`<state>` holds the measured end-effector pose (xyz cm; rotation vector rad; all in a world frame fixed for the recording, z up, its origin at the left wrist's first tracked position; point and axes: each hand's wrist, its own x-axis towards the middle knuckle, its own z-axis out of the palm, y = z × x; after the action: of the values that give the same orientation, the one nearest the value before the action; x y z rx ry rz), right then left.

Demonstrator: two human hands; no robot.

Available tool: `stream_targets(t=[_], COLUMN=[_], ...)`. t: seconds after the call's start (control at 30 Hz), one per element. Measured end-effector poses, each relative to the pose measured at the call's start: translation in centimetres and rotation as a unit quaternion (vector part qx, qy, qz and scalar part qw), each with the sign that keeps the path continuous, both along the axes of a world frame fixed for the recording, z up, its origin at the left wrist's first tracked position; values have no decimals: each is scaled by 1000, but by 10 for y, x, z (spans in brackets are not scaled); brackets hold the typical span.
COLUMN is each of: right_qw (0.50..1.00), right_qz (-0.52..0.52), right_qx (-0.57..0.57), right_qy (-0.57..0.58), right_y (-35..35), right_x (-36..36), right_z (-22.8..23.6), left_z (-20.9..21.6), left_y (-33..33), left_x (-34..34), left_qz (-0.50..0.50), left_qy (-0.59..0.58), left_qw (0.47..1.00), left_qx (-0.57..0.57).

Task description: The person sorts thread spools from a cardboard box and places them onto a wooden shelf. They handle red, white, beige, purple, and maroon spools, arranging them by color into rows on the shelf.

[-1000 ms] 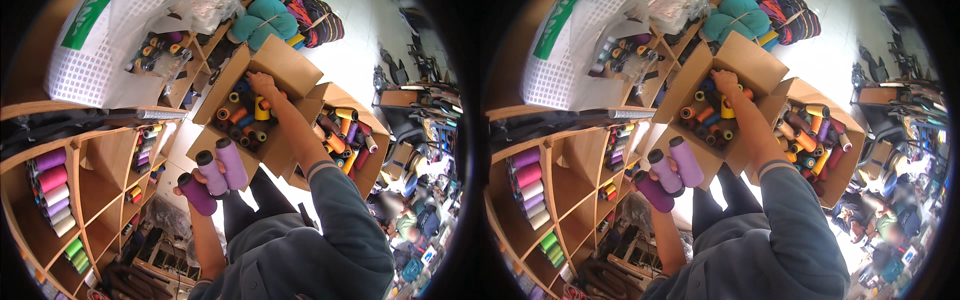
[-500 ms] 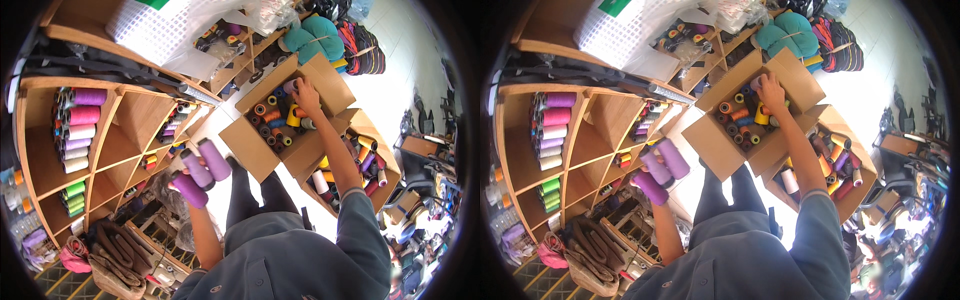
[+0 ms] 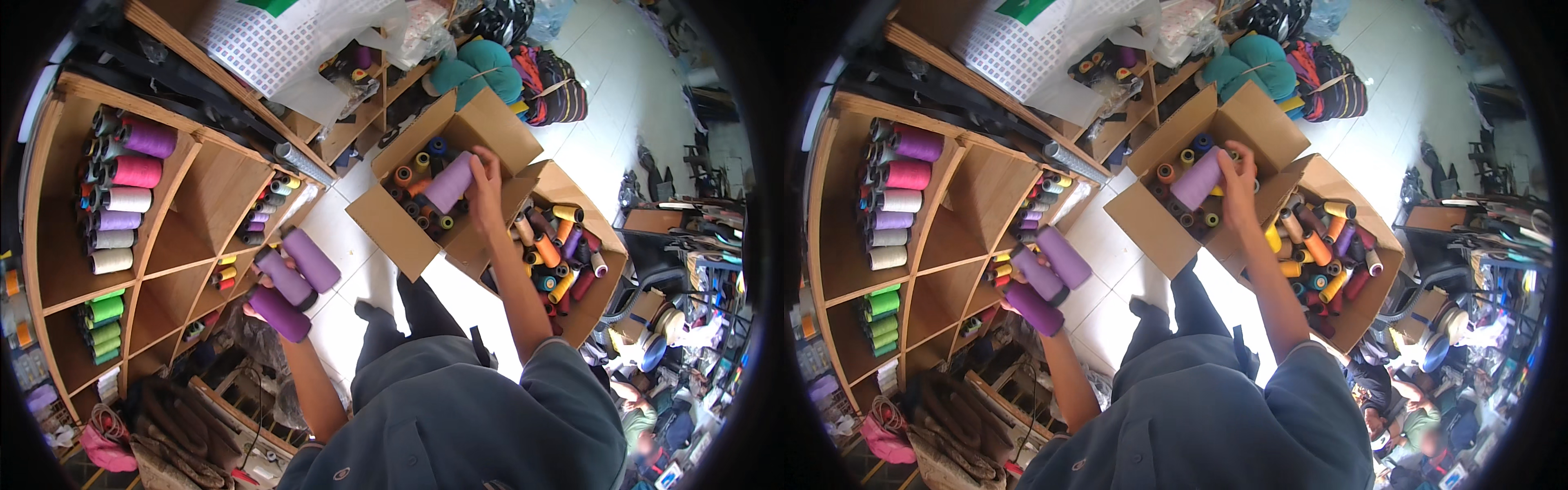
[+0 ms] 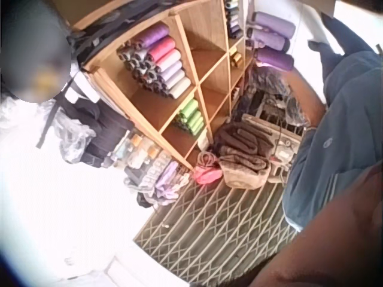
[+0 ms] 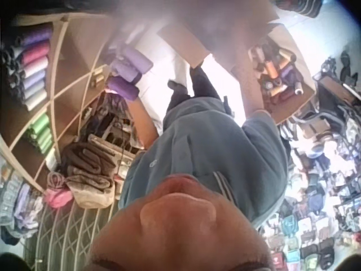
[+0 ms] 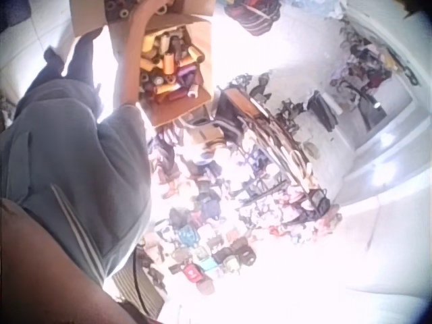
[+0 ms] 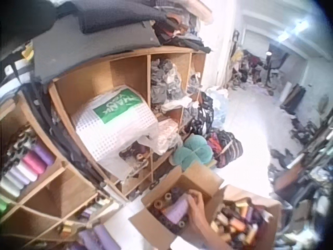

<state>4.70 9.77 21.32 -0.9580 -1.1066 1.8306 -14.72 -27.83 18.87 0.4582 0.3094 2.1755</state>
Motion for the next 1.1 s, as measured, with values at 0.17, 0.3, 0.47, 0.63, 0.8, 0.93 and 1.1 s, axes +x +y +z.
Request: stream_targets(t=[0.17, 0.3, 0.47, 0.63, 0.8, 0.93, 1.1], right_qw=[919, 883, 874, 847, 826, 835, 852], right_qz=[92, 240, 362, 415, 479, 503, 484], right_qx=[-323, -325, -279, -318, -295, -222, -197], right_qy=[206, 239, 166, 95, 40, 3, -18], right_y=[-99, -168, -256, -316, -350, -343, -319], right_x=[-14, -10, -19, -29, -21, -12, 4], right_z=[57, 41, 53, 75, 99, 109, 121], left_z=[-5, 31, 61, 65, 64, 62, 72], left_y=[-34, -54, -102, -144, -175, -163, -135], left_x=[40, 59, 67, 84, 96, 108, 118], left_qz=[-55, -54, -52, -32, 0, -2, -53], left_qy=[-22, -34, 3, 12, -13, -43, -78], left_qw=[998, 998, 998, 998, 996, 990, 983], left_qx=[9, 19, 38, 52, 88, 133, 158])
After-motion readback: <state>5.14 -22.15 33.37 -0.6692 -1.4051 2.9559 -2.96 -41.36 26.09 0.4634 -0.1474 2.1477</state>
